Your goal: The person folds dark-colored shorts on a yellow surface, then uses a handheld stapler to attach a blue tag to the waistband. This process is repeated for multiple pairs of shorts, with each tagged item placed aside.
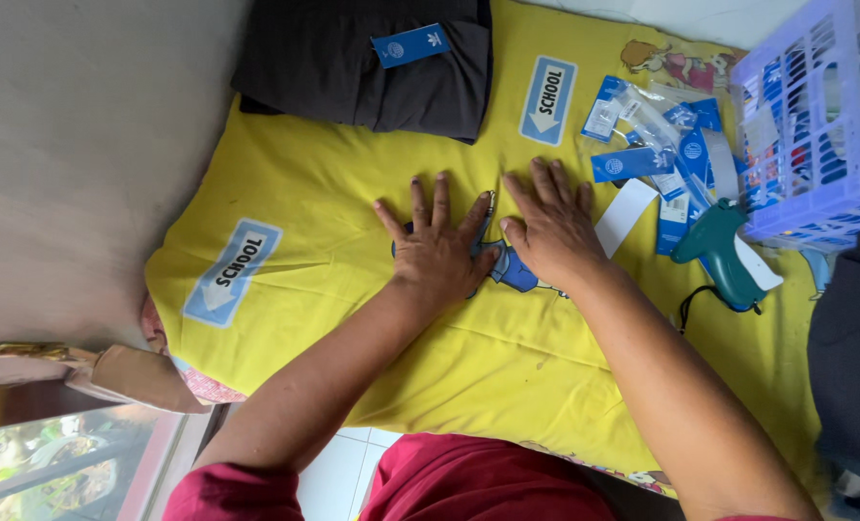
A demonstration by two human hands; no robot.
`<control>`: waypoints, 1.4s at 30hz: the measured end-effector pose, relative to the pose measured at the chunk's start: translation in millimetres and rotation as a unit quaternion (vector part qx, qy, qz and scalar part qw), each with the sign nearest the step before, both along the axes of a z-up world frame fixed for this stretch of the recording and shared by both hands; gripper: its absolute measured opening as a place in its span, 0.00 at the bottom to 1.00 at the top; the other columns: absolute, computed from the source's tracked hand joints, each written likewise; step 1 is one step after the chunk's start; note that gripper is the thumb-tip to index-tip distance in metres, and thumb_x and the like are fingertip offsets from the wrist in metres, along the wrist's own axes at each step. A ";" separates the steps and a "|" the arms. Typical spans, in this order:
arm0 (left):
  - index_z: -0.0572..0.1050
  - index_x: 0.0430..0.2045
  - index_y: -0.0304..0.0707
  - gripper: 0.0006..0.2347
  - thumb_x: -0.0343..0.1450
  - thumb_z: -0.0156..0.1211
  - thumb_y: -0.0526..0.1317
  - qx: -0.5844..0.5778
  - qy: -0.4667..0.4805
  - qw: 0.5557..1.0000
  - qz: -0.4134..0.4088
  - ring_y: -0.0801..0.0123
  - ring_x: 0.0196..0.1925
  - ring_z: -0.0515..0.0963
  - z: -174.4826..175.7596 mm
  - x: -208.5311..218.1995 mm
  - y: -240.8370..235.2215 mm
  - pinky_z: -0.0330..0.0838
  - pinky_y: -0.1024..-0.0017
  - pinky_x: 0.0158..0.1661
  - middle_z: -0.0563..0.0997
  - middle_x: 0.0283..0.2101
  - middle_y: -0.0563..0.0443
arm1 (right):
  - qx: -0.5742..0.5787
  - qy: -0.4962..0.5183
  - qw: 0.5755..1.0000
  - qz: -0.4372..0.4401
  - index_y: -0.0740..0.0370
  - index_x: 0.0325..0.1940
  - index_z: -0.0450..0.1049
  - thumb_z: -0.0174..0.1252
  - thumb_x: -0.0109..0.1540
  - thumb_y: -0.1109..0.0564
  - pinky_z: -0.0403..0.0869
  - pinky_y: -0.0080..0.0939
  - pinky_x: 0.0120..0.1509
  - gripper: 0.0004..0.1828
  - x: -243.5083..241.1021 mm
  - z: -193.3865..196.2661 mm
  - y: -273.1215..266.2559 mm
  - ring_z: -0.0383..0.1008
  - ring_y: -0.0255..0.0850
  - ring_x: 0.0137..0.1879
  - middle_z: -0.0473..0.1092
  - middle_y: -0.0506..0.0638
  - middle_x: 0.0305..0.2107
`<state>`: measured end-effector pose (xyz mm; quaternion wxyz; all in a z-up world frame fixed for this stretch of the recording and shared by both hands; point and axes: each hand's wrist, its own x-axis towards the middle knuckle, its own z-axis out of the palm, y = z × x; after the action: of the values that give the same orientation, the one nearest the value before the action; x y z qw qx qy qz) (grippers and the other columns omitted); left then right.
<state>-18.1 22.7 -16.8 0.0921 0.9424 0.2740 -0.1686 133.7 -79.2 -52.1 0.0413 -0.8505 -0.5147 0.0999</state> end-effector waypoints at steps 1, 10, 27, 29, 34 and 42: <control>0.39 0.74 0.69 0.32 0.72 0.28 0.67 -0.002 -0.002 1.000 -0.003 0.35 0.78 0.30 3.4 -0.6 -3.8 0.25 0.17 0.59 0.34 0.78 0.37 | -0.002 -0.002 1.000 -0.003 0.51 0.78 0.50 0.40 0.67 0.37 0.41 0.74 0.77 0.37 -0.6 -2.5 -3.8 0.36 0.57 0.81 0.41 0.59 0.76; 0.46 0.74 0.60 0.33 0.72 0.35 0.64 -0.012 -0.018 0.996 -0.087 0.36 0.77 0.36 -7.9 9.0 -63.1 0.28 0.19 0.61 0.39 0.77 0.33 | 0.085 -0.078 0.993 0.034 0.45 0.63 0.70 0.55 0.60 0.40 0.64 0.62 0.65 0.28 -10.8 -3.3 -91.6 0.61 0.53 0.71 0.63 0.55 0.62; 0.80 0.35 0.50 0.09 0.65 0.63 0.47 -0.167 -0.374 0.875 -0.259 0.57 0.34 0.84 -22.1 114.5 -172.0 0.77 0.60 0.31 0.81 0.29 0.53 | 0.205 -0.339 0.892 -0.217 0.51 0.51 0.79 0.68 0.60 0.52 0.48 0.66 0.77 0.15 21.0 50.9 -278.9 0.69 0.51 0.64 0.73 0.50 0.51; 0.79 0.37 0.50 0.10 0.66 0.62 0.48 -0.261 -0.362 0.869 -0.214 0.52 0.39 0.84 -18.7 142.1 -192.4 0.78 0.56 0.37 0.82 0.32 0.51 | 0.170 -0.345 0.889 -0.247 0.56 0.56 0.78 0.73 0.56 0.55 0.43 0.71 0.76 0.24 19.7 58.5 -280.3 0.65 0.56 0.69 0.70 0.57 0.58; 0.78 0.44 0.54 0.17 0.66 0.57 0.56 -0.426 -0.294 0.851 -0.086 0.56 0.50 0.83 -42.8 197.4 -235.0 0.77 0.57 0.53 0.85 0.40 0.53 | 0.088 -0.273 0.898 -0.333 0.64 0.65 0.74 0.74 0.48 0.58 0.35 0.77 0.76 0.40 18.2 64.7 -283.9 0.52 0.60 0.79 0.62 0.66 0.69; 0.66 0.62 0.30 0.27 0.73 0.53 0.51 -0.476 -0.283 0.828 -0.089 0.48 0.57 0.80 10.8 200.0 -248.7 0.77 0.54 0.55 0.80 0.54 0.34 | 0.228 -0.402 0.853 -0.244 0.60 0.54 0.80 0.59 0.63 0.62 0.65 0.57 0.67 0.15 43.9 48.4 -311.9 0.73 0.53 0.64 0.75 0.56 0.54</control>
<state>181.9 -225.9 -5.9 0.5873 0.8085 0.0367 -0.0111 177.6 -391.1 -3.7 0.0470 -0.8815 -0.2707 -0.3840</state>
